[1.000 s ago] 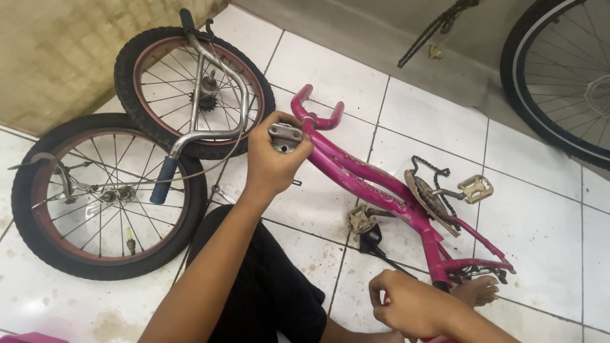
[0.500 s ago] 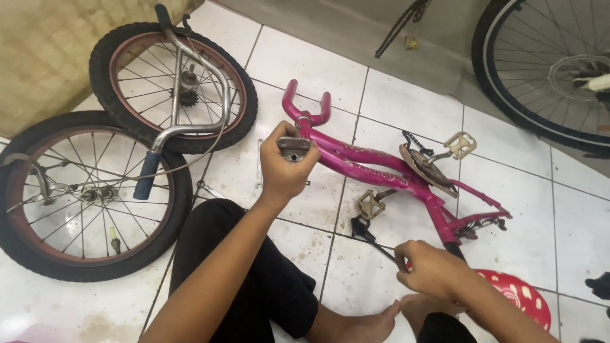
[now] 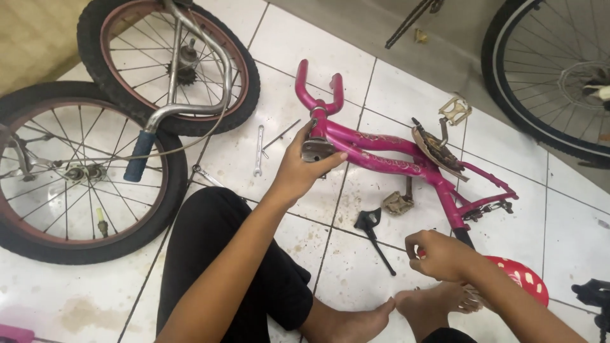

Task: The person sits on the floor and works on a disassembled pink bicycle. They use a wrench to tighten a bolt on the handlebar stem and then attach a metal bracket to the frame, securing it with a bolt and nut.

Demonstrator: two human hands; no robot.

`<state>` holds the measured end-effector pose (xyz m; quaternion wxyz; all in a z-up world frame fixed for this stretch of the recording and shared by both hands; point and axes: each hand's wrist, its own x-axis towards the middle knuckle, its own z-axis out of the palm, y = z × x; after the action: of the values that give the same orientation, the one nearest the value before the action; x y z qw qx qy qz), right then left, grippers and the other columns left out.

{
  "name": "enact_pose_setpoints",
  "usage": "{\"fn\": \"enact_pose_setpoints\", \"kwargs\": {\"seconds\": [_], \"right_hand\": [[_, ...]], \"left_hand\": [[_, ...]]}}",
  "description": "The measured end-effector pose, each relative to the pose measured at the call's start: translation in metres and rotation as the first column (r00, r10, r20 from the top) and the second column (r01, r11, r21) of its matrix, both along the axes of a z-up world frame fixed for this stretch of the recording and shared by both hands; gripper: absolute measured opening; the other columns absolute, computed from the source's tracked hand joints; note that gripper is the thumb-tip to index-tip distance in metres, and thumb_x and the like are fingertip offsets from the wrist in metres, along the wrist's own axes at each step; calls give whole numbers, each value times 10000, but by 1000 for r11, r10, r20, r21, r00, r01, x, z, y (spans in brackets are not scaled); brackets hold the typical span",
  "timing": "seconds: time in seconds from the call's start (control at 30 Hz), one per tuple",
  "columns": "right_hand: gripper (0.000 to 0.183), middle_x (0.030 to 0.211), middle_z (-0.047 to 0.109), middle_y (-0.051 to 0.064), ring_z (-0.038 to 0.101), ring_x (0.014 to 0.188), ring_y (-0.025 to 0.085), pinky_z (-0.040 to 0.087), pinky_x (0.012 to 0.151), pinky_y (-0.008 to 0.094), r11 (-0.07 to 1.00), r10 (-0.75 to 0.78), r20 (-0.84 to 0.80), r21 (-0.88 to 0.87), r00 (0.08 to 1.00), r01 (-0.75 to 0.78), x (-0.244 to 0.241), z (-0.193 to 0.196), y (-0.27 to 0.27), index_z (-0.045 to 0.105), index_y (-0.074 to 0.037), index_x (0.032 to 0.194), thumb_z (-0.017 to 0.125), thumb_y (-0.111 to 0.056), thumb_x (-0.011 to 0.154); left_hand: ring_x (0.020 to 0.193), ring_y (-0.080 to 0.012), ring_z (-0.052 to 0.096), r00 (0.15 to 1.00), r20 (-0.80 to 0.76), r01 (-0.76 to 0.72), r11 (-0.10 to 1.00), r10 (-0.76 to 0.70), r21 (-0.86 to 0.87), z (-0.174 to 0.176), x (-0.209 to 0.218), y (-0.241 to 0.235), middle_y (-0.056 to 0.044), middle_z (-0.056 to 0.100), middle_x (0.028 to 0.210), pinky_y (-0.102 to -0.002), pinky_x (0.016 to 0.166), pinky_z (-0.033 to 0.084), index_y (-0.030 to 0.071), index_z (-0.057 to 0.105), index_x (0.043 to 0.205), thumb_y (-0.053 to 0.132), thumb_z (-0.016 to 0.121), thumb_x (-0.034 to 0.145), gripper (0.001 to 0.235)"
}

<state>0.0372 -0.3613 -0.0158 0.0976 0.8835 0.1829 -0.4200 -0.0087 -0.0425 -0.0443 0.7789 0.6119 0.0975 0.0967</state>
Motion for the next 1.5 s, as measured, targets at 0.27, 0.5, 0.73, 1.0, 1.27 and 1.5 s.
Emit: {"fn": "enact_pose_setpoints", "kwargs": {"seconds": [0.27, 0.5, 0.73, 1.0, 1.27, 1.5], "right_hand": [[464, 888, 755, 252, 732, 935, 409, 533, 850, 486, 889, -241, 274, 448, 931, 98, 88, 33, 151, 764, 27, 987, 618, -407, 911], [1017, 1437, 408, 438, 655, 1151, 486, 443, 1000, 679, 312, -749, -297, 631, 592, 711, 198, -81, 240, 176, 86, 1568, 715, -441, 885], [782, 1084, 535, 186, 700, 965, 325, 630, 722, 523, -264, -689, -677, 567, 258, 781, 245, -173, 249, 351, 115, 1418, 785, -19, 781], [383, 853, 666, 129, 702, 846, 240, 625, 796, 410, -151, -694, -490, 815, 527, 559, 220, -129, 251, 657, 25, 1157, 766, -144, 831], [694, 940, 681, 176, 717, 853, 248, 645, 732, 370, 214, -758, -99, 896, 644, 388, 218, -124, 262, 525, 69, 1413, 739, -171, 798], [696, 1056, 704, 241, 738, 974, 349, 620, 802, 446, 540, -584, 205, 821, 786, 187, 231, -116, 274, 514, 123, 1396, 782, -213, 848]], "left_hand": [[1308, -447, 500, 996, -80, -29, 999, 32, 35, 6, 6, 6, -315, 477, 1324, -549, 1073, 440, -63, 296, 1523, 471, 840, 693, 1127], [1273, -460, 501, 998, -50, -24, 999, 26, 43, -8, 14, 11, -320, 434, 1289, -533, 1045, 464, -54, 236, 1532, 404, 817, 753, 1074], [1244, -446, 549, 998, -17, -66, 998, 66, 17, -2, 18, 14, -337, 449, 1307, -512, 1019, 492, -60, 217, 1529, 352, 820, 752, 1067], [1290, -473, 495, 1000, 5, -2, 995, 2, -102, -11, 21, 12, -386, 380, 1395, -552, 1045, 465, -18, 166, 1572, 324, 681, 847, 953], [1381, -510, 288, 997, 69, -38, 999, 36, 30, -12, 17, 15, -329, 301, 1476, -631, 1117, 257, 99, 256, 1588, 377, 646, 863, 869], [1533, -360, 215, 952, 299, -71, 997, 62, 18, -47, 23, 7, -130, 479, 1493, -547, 1236, 123, 181, 617, 1392, 519, 524, 936, 576]]}}
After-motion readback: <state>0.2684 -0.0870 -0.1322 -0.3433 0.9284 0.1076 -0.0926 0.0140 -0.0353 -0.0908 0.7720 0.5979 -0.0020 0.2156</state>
